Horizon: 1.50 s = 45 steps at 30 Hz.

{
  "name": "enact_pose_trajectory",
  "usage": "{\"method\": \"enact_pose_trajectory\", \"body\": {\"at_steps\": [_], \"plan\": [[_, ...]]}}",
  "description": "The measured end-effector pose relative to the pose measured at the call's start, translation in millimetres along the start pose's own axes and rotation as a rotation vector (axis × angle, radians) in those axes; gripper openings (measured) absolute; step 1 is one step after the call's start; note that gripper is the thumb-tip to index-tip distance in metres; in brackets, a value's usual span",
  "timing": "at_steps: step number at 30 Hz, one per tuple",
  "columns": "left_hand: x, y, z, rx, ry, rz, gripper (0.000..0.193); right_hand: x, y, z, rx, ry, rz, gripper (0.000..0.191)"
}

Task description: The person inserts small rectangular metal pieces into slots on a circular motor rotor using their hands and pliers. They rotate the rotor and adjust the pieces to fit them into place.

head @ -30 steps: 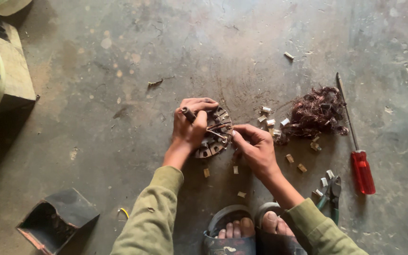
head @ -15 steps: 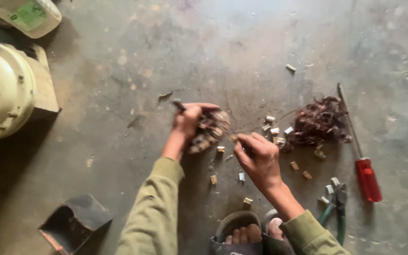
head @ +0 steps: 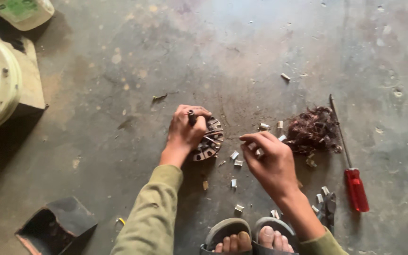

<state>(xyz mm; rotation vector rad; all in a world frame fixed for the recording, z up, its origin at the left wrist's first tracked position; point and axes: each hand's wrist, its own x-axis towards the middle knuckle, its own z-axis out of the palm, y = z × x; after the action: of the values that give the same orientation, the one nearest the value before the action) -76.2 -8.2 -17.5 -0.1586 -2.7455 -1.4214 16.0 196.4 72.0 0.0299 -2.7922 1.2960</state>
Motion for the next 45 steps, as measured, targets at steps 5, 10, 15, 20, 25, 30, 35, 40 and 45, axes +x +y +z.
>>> {"method": "enact_pose_trajectory", "body": {"at_steps": [5,10,15,20,25,30,35,40,45], "plan": [[-1.2,6.0,-2.2,0.023,0.001,-0.033,0.031,3.9,-10.8,24.2,-0.014,-0.057,-0.109,0.025],[-2.1,10.1,-2.5,0.062,0.003,-0.025,0.033,5.3,-12.9,29.8,-0.099,-0.106,-0.041,0.028],[-1.1,12.9,-3.4,0.081,-0.014,-0.08,0.034,2.4,-11.6,31.5,-0.066,-0.073,-0.15,0.029],[-1.8,15.0,-3.3,0.071,-0.008,-0.106,0.035,2.7,-12.0,32.6,-0.06,-0.065,-0.138,0.024],[-2.4,16.0,-3.7,0.092,-0.013,-0.129,0.034,22.5,-9.1,31.0,0.146,-0.232,0.015,0.022],[-2.4,14.9,-4.2,0.093,-0.003,-0.092,0.032,30.1,-13.1,44.4,-0.182,-0.159,-0.077,0.012],[-2.6,13.2,-2.5,0.088,0.002,-0.122,0.033,21.5,-22.7,51.4,-0.376,-0.183,-0.156,0.02],[-2.6,11.6,0.1,0.082,0.028,-0.12,0.032,38.9,-14.6,44.6,-0.274,-0.322,-0.098,0.024],[-3.2,9.4,-2.3,0.065,0.018,-0.084,0.032,68.9,-9.1,39.0,-0.467,-0.518,-0.348,0.02]]}}
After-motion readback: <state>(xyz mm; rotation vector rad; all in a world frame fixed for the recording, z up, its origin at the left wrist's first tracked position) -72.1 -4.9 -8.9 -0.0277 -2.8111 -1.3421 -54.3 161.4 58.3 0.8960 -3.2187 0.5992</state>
